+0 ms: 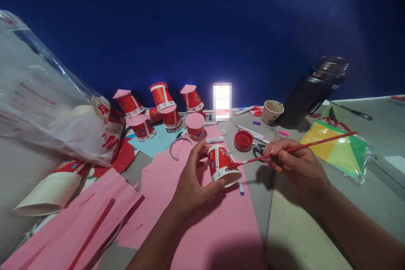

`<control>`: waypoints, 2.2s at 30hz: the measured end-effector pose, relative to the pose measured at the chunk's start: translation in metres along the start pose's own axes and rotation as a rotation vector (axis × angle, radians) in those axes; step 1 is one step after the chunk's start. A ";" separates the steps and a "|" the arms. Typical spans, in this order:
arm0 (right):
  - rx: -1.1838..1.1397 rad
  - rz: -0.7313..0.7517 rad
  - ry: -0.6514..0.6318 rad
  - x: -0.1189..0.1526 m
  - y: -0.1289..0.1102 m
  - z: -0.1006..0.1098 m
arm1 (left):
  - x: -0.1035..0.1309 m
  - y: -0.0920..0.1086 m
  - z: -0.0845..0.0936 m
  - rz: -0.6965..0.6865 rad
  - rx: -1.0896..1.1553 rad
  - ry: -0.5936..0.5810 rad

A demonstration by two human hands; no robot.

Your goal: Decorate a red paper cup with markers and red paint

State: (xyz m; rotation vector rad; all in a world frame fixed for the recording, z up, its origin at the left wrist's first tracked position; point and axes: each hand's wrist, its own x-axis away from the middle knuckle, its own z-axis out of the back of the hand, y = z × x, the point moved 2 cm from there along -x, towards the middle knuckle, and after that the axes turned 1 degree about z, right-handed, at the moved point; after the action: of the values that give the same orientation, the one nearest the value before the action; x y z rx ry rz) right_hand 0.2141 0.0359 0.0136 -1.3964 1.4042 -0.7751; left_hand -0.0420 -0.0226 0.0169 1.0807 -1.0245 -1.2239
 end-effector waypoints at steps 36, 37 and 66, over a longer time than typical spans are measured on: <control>0.032 0.038 0.030 0.002 -0.002 0.000 | 0.001 -0.006 0.000 -0.056 -0.028 -0.021; 0.029 0.038 0.029 0.002 -0.002 0.000 | 0.001 -0.006 0.000 -0.056 -0.026 -0.023; -0.001 0.028 0.000 0.003 -0.006 -0.006 | 0.002 -0.009 0.000 -0.096 -0.066 -0.042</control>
State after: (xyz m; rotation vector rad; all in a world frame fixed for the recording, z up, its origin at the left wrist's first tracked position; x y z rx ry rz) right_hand 0.2111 0.0307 0.0200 -1.3747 1.4213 -0.7563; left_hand -0.0435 -0.0251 0.0078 1.0666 -0.9665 -1.3532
